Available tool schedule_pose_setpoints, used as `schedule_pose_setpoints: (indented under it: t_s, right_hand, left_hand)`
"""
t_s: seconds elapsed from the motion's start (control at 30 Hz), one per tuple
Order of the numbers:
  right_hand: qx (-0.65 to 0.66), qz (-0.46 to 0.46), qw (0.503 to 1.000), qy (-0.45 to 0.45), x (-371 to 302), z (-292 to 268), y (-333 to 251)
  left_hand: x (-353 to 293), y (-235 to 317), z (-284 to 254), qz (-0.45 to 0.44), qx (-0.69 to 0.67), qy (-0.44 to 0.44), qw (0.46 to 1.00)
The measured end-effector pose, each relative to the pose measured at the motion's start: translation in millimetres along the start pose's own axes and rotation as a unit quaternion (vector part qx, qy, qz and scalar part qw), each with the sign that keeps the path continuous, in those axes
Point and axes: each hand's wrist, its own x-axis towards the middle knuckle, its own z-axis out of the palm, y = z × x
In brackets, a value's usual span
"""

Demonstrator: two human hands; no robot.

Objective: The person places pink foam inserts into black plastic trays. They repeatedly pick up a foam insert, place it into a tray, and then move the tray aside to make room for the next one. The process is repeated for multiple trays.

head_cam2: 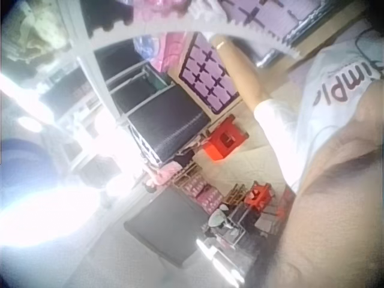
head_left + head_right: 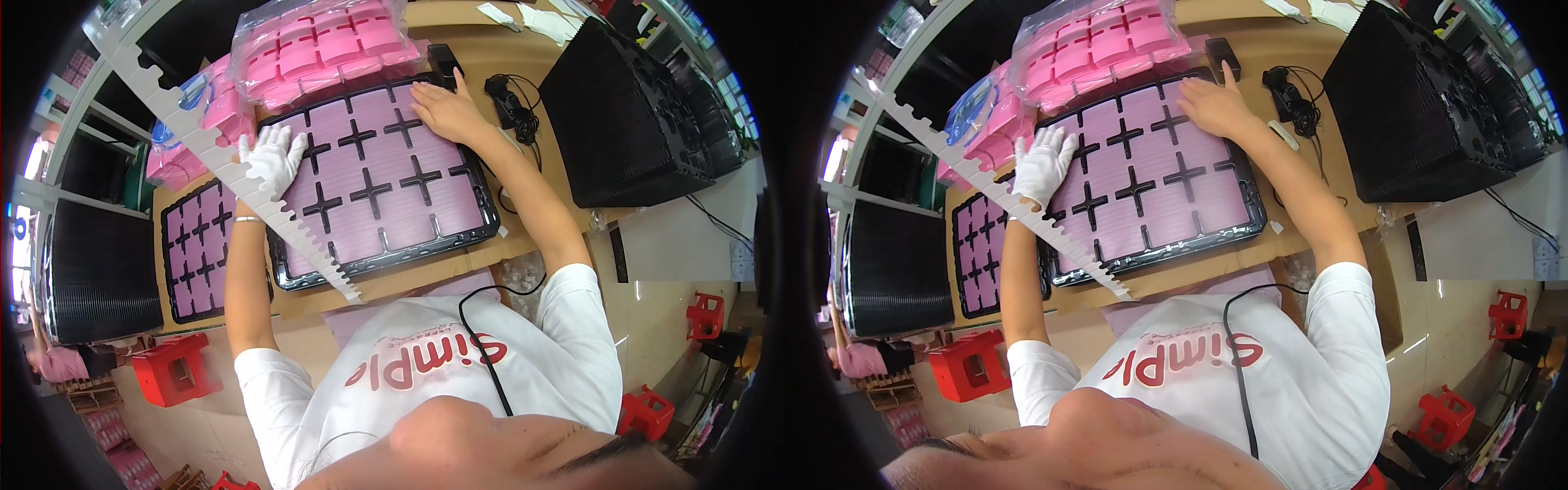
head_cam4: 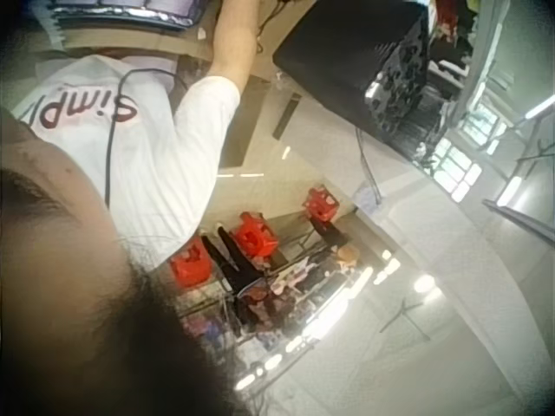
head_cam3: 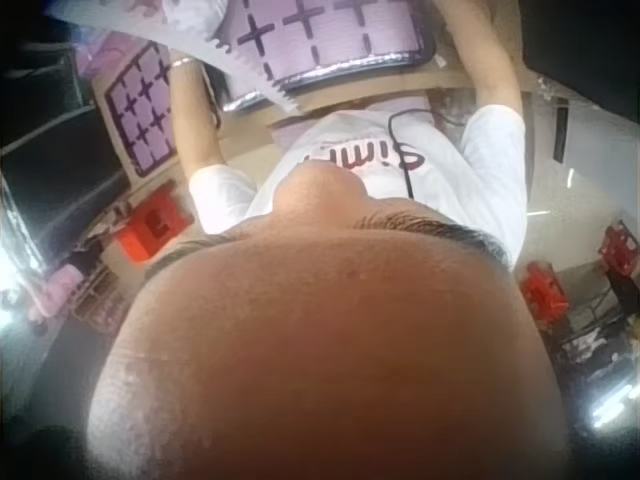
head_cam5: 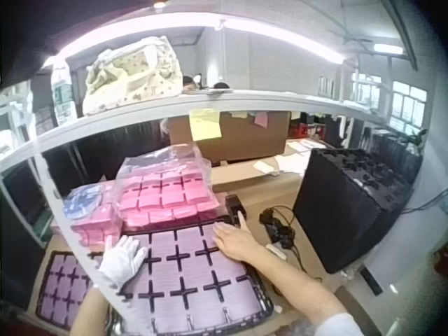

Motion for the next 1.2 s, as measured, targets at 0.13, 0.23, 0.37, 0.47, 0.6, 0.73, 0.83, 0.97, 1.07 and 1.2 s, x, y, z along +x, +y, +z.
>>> schedule_pose_setpoints:
  t_s: [0.13, 0.23, 0.37, 0.47, 0.6, 0.73, 0.83, 0.97, 1.07, 1.2]
  right_hand:
    - [0.068, 0.009, 0.996, 0.065, -20, -22, 7]
    - [0.248, -0.020, 0.966, 0.075, -60, -75, -16]
    - [0.256, -0.121, 0.957, -0.056, -138, -115, -46]
    - [0.230, -0.148, 0.961, -0.045, -175, -116, -45]
    - [0.262, -0.102, 0.959, -0.038, -173, -130, -53]
    - [0.267, -0.146, 0.953, -0.008, -177, -114, -44]
    - [0.320, -0.039, 0.947, 0.013, -174, -109, -51]
    - [0.342, 0.076, 0.936, -0.014, -176, -95, -71]
    - [0.317, 0.077, 0.945, -0.028, -177, -93, -72]
    - [0.222, 0.044, 0.972, -0.065, -172, -106, -76]
  left_hand:
    - [-16, -1, -48, 0.032, -0.027, -0.031, 0.999]
    - [-73, -13, -58, 0.115, -0.065, 0.059, 0.990]
    - [-126, 15, -105, 0.151, -0.225, -0.029, 0.962]
    - [-159, 29, -122, 0.158, -0.209, 0.022, 0.965]
    - [-179, 38, -124, 0.093, -0.203, 0.135, 0.965]
    - [-184, 38, -121, -0.037, -0.221, 0.128, 0.966]
    - [-193, 31, -92, -0.218, -0.289, 0.092, 0.928]
    - [-198, 22, -92, -0.374, -0.527, -0.034, 0.762]
    - [-182, 25, -113, -0.427, -0.538, -0.056, 0.724]
    - [-168, 32, -95, -0.411, -0.502, -0.079, 0.756]
